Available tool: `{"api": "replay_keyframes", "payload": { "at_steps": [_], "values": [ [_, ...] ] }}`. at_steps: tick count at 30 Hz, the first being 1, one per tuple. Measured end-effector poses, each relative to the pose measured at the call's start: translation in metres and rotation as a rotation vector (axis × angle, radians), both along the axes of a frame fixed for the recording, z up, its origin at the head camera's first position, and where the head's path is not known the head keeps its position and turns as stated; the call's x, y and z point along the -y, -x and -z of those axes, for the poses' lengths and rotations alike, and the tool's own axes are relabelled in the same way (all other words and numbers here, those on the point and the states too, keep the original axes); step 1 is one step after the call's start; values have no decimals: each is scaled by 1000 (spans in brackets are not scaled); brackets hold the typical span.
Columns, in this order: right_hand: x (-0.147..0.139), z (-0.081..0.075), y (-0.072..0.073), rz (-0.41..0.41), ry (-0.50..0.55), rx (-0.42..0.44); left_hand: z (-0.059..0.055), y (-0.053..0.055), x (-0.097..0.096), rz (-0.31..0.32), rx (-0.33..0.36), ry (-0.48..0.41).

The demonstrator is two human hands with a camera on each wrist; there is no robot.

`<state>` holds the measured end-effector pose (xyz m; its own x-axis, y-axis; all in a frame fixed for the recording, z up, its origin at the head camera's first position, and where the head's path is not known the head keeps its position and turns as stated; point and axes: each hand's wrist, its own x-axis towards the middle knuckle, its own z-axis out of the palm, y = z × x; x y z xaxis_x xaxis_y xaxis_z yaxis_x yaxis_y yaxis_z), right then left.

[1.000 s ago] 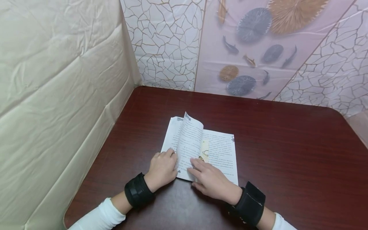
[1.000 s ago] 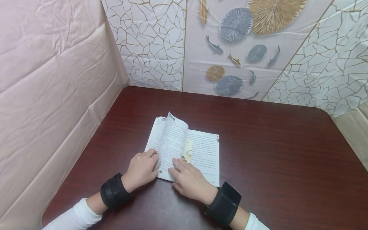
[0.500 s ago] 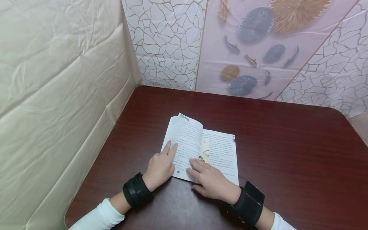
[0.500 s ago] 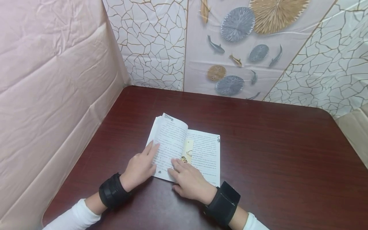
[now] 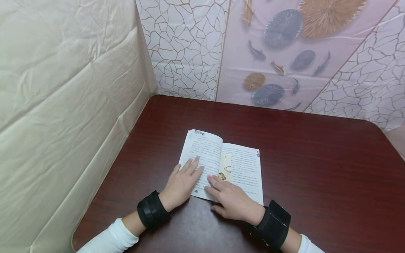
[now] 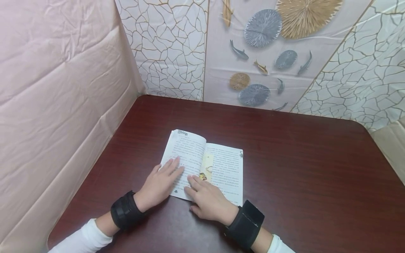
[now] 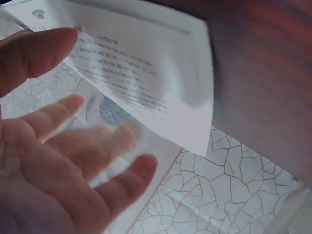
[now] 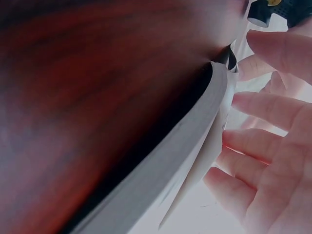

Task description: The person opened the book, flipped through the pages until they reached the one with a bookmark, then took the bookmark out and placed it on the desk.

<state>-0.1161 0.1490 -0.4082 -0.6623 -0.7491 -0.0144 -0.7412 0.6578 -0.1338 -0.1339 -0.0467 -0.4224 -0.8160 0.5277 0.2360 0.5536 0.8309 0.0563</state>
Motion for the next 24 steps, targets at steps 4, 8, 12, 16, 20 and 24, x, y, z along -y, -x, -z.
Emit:
{"api": "replay_keyframes", "payload": {
  "at_steps": [4,8,12,16,20,24],
  "values": [
    [0,1,1,-13,-3,-8,0,-2,-3,61,71,63],
    [-1,1,1,-16,-1,-5,-1,-3,-5,78,109,82],
    [-1,1,1,-16,0,-4,-4,-3,-6,76,115,84],
    [-1,2,1,-14,1,2,-4,-3,-7,77,110,99],
    [-1,2,0,-10,5,12,-4,-3,-7,82,112,119],
    [-1,2,0,-13,8,16,-3,-2,-8,85,97,120]
  ]
}}
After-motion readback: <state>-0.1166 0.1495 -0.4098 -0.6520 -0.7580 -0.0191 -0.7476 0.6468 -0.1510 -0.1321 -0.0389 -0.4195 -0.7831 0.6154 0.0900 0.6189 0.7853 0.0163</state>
